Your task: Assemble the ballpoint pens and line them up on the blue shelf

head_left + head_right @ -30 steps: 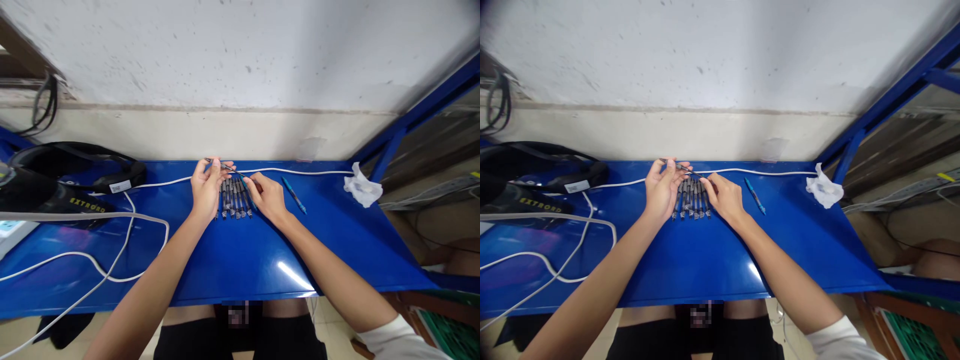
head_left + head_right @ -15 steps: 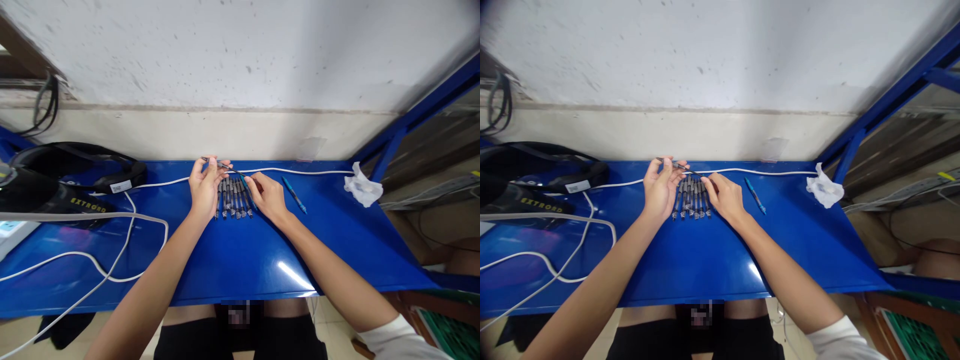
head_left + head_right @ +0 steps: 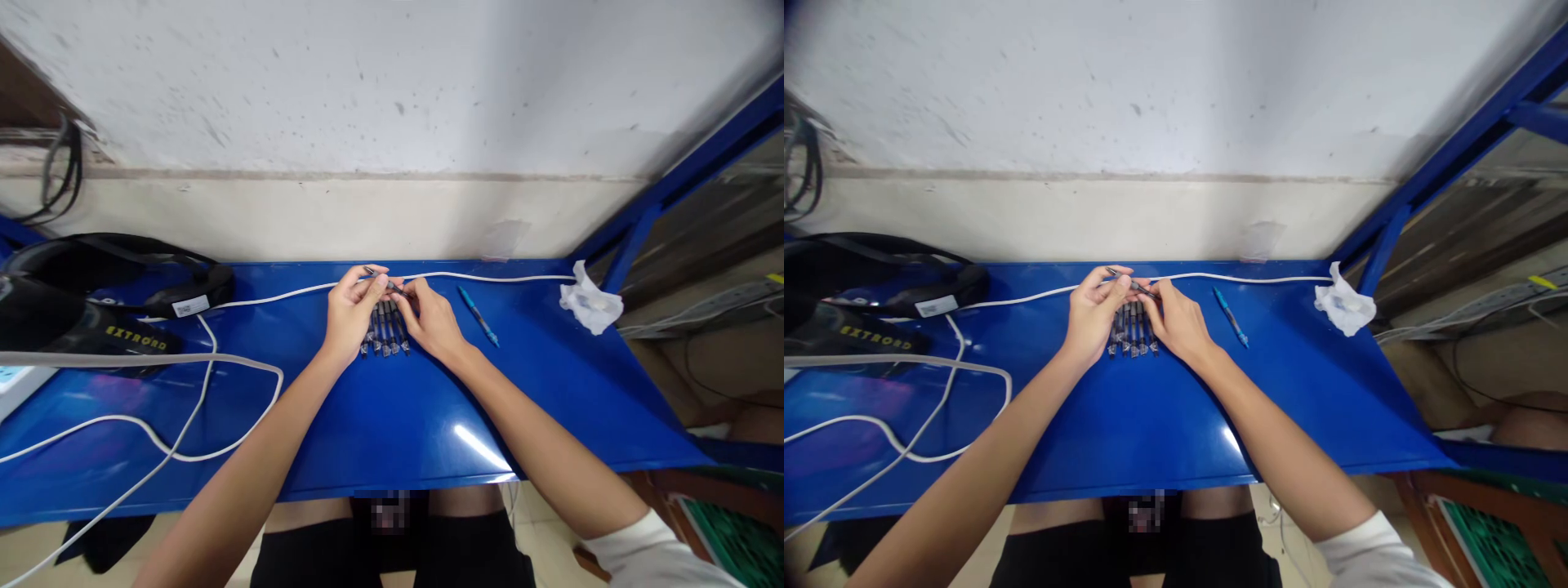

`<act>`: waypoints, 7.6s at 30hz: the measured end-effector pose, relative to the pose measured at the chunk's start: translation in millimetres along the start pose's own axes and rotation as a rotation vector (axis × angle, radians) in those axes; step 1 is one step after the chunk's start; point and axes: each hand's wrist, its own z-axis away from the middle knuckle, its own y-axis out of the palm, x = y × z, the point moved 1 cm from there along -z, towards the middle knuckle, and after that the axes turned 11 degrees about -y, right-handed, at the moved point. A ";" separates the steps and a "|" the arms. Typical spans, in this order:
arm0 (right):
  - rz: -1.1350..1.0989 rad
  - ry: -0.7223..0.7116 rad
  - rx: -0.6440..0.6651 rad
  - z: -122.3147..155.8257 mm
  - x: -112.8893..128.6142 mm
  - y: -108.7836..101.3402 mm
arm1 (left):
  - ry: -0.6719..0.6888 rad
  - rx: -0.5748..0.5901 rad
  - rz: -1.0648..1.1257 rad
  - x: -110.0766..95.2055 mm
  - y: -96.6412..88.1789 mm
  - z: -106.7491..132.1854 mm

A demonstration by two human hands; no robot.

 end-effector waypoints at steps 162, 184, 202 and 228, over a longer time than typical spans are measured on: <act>-0.833 0.354 -0.440 -15.8 1.0 -5.8 | 0.359 -0.082 -0.550 2.8 -7.3 4.8; -1.835 0.662 -0.755 -14.6 -25.8 -42.6 | 0.357 -0.524 -0.309 -11.3 -28.6 -13.1; -1.873 0.649 -0.781 -15.1 -28.3 -48.0 | 0.073 -0.296 -0.526 2.8 -46.2 -25.0; -0.843 0.418 -0.503 -8.8 -10.9 -57.7 | 0.017 -0.225 -1.408 -6.0 -46.8 -12.2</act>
